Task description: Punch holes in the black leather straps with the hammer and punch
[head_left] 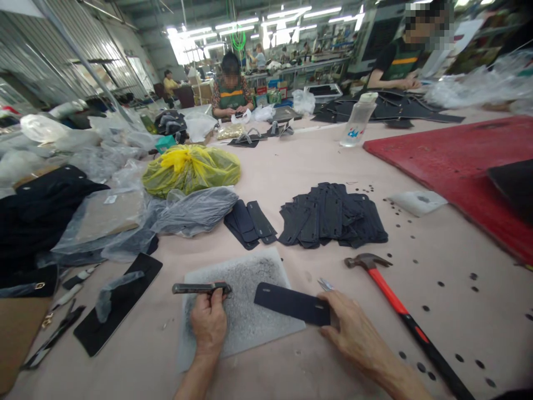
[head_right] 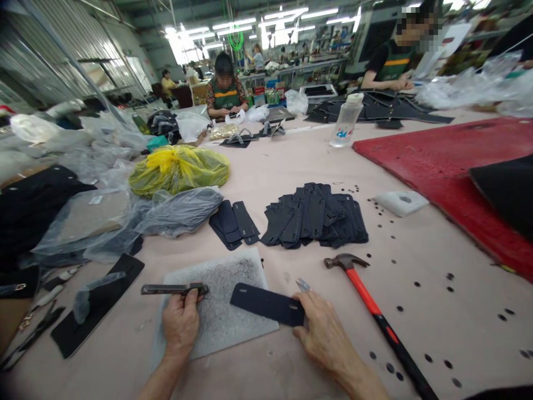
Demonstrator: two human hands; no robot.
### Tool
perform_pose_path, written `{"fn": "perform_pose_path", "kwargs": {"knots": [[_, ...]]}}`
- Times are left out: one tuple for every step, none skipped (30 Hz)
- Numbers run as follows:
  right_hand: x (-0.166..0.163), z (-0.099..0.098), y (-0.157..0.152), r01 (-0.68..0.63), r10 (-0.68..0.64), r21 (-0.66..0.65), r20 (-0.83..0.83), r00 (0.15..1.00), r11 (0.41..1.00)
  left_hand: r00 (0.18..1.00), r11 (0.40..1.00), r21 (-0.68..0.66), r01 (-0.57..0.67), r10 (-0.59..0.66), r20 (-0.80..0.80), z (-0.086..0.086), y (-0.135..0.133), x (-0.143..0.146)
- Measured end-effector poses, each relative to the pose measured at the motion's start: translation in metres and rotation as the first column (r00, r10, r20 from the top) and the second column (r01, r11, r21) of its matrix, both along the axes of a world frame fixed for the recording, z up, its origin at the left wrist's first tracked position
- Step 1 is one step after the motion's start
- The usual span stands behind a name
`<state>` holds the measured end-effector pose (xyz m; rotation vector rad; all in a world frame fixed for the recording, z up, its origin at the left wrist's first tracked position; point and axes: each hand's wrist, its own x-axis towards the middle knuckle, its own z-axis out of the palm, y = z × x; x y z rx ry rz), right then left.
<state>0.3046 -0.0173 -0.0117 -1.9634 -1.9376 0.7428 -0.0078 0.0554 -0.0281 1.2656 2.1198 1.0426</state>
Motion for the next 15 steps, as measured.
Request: {"fn": "perform_pose_path", "kwargs": {"knots": [[0.001, -0.001, 0.0, 0.0, 0.0, -0.012, -0.001, 1.0, 1.0, 1.0, 1.0, 0.008, 0.005, -0.005, 0.021, 0.0, 0.0, 0.0], [0.001, -0.002, 0.0, -0.001, 0.001, -0.022, -0.003, 1.0, 1.0, 0.999, 1.0, 0.019, 0.01, -0.011, 0.043, 0.001, 0.0, 0.001], [0.001, -0.002, 0.0, -0.002, 0.001, -0.029, -0.008, 1.0, 1.0, 0.998, 0.999, 0.031, 0.014, -0.015, 0.059, 0.001, 0.0, 0.001], [0.001, -0.002, -0.001, -0.002, 0.002, -0.033, -0.013, 1.0, 0.999, 0.998, 0.999, 0.041, 0.014, -0.017, 0.068, 0.001, 0.0, 0.001], [0.0, -0.002, -0.002, 0.0, -0.001, -0.032, -0.021, 1.0, 0.999, 0.997, 0.999, 0.047, 0.014, -0.017, 0.069, 0.002, -0.001, 0.001], [-0.001, -0.002, -0.004, 0.005, -0.006, -0.028, -0.028, 1.0, 1.0, 0.998, 0.999, 0.049, 0.018, -0.021, 0.064, 0.002, -0.001, 0.0], [-0.003, -0.002, -0.006, 0.009, -0.01, -0.023, -0.038, 0.999, 1.0, 0.998, 0.999, 0.049, 0.022, -0.025, 0.059, 0.001, -0.001, 0.0], [-0.005, -0.003, -0.009, 0.013, -0.014, -0.015, -0.051, 0.999, 1.0, 0.998, 0.998, 0.05, 0.029, -0.032, 0.058, 0.0, -0.002, -0.001], [-0.008, -0.003, -0.012, 0.014, -0.014, -0.001, -0.064, 0.998, 1.0, 0.997, 0.998, 0.05, 0.037, -0.04, 0.062, -0.001, -0.002, -0.002], [-0.012, -0.004, -0.015, 0.013, -0.011, 0.023, -0.077, 0.997, 1.0, 0.997, 0.998, 0.053, 0.043, -0.047, 0.069, -0.003, -0.003, -0.003], [-0.016, -0.005, -0.018, 0.014, -0.008, 0.064, -0.089, 0.996, 0.998, 0.995, 0.997, 0.058, 0.05, -0.054, 0.08, -0.005, -0.003, -0.003], [-0.02, -0.005, -0.021, 0.02, -0.008, 0.124, -0.097, 0.995, 0.992, 0.994, 0.996, 0.066, 0.052, -0.058, 0.093, -0.007, -0.003, -0.004], [-0.025, -0.005, -0.023, 0.031, -0.011, 0.203, -0.1, 0.995, 0.979, 0.992, 0.996, 0.073, 0.052, -0.06, 0.108, -0.008, -0.003, -0.004], [-0.03, -0.005, -0.025, 0.043, -0.016, 0.296, -0.092, 0.996, 0.954, 0.99, 0.995, 0.082, 0.055, -0.065, 0.122, -0.009, -0.003, -0.004], [-0.035, -0.003, -0.027, 0.045, -0.019, 0.392, -0.071, 0.997, 0.919, 0.988, 0.994, 0.09, 0.055, -0.067, 0.136, -0.01, -0.003, -0.004]]}}
